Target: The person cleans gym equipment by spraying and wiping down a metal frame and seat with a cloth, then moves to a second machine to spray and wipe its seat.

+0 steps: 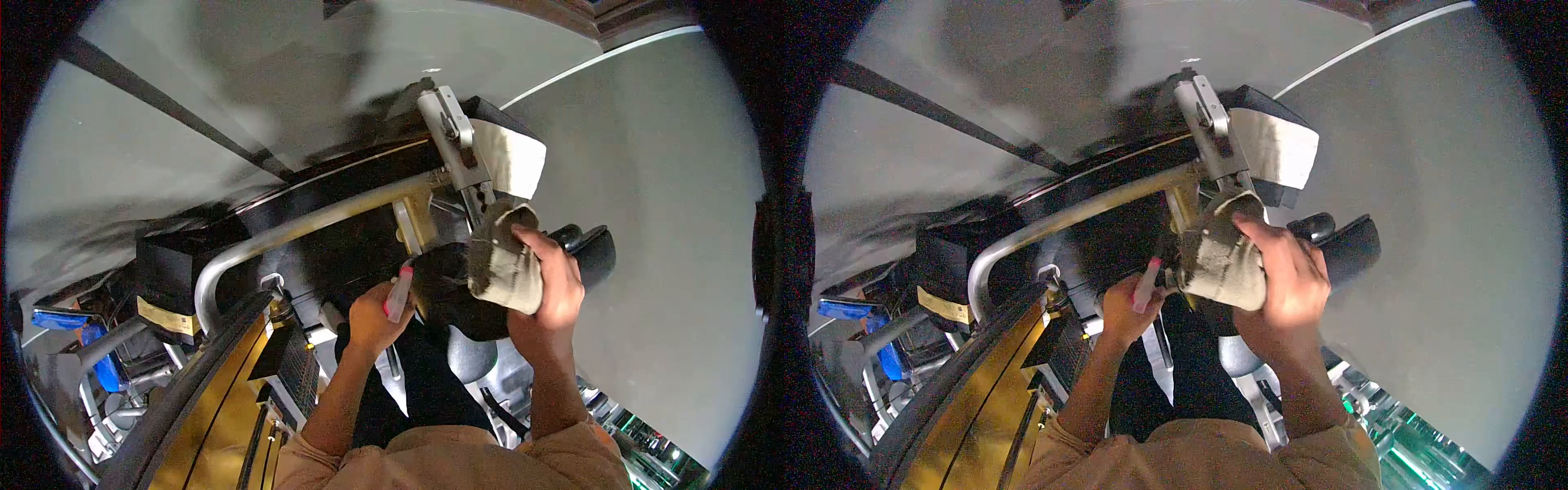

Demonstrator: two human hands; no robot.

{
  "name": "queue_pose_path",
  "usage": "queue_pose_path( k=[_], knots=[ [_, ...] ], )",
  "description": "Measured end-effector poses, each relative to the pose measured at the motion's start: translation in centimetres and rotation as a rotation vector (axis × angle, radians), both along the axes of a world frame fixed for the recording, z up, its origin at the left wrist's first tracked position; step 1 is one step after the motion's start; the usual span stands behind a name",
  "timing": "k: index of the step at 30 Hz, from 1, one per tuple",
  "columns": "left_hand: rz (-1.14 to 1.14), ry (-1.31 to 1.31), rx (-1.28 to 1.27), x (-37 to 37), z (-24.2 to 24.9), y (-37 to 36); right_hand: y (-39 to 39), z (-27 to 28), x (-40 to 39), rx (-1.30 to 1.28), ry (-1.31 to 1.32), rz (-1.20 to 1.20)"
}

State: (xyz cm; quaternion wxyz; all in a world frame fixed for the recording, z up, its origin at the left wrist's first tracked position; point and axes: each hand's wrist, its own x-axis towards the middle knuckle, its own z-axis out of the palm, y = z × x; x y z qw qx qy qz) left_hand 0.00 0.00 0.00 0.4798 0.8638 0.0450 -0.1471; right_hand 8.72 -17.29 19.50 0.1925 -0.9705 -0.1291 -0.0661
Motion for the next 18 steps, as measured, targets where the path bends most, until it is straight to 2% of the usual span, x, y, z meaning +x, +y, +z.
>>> queue_pose_path(
  k=[2, 3, 5, 7, 9, 10, 11, 13, 14, 15, 17, 18],
  knots=[
    [0.161, -0.144, -0.057, -1.1, -0.7, 0.4, -0.4, -0.2, -0.2, 0.016, -0.092, 0.028],
    [0.168, -0.145, -0.058, -2.2, -3.6, 1.2, -0.2, -0.7, 0.1, 0.015, -0.093, 0.035],
    [0.526, -0.093, -0.259, -6.5, -8.8, 3.7, 0.0, -0.6, 0.2, 0.015, -0.108, 0.036],
    [0.755, -0.060, -0.257, -8.1, -7.8, 6.0, 0.1, -0.4, -0.1, 0.042, -0.004, 0.015],
    [0.834, -0.182, 0.006, -8.9, -6.1, 8.5, 0.3, -1.1, -0.1, 0.027, -0.123, -0.034],
    [0.893, -0.153, -0.283, -10.4, -7.0, 10.6, 0.1, -1.3, -0.2, 0.012, -0.124, -0.047],
    [0.912, -0.152, -0.257, -11.3, -7.1, 11.2, 0.2, -1.6, -0.4, 0.040, -0.120, -0.074],
    [1.270, -0.208, -0.258, -11.1, -5.3, 12.3, -0.8, -2.0, -0.8, 0.106, 0.011, -0.029],
    [1.265, -0.165, -0.178, -12.4, -6.3, 13.6, -0.5, -1.9, -0.9, 0.048, -0.004, -0.041],
    [1.273, -0.163, -0.158, -14.0, -7.2, 14.6, -0.6, -2.1, -1.0, 0.138, 0.043, -0.074],
    [1.234, -0.113, -0.495, -16.6, -9.6, 15.9, -0.4, -2.3, -1.0, 0.203, 0.063, -0.106],
    [1.356, -0.126, -0.597, -17.2, -11.4, 16.0, -0.3, -2.3, -1.1, 0.209, 0.070, -0.099]
  ],
)
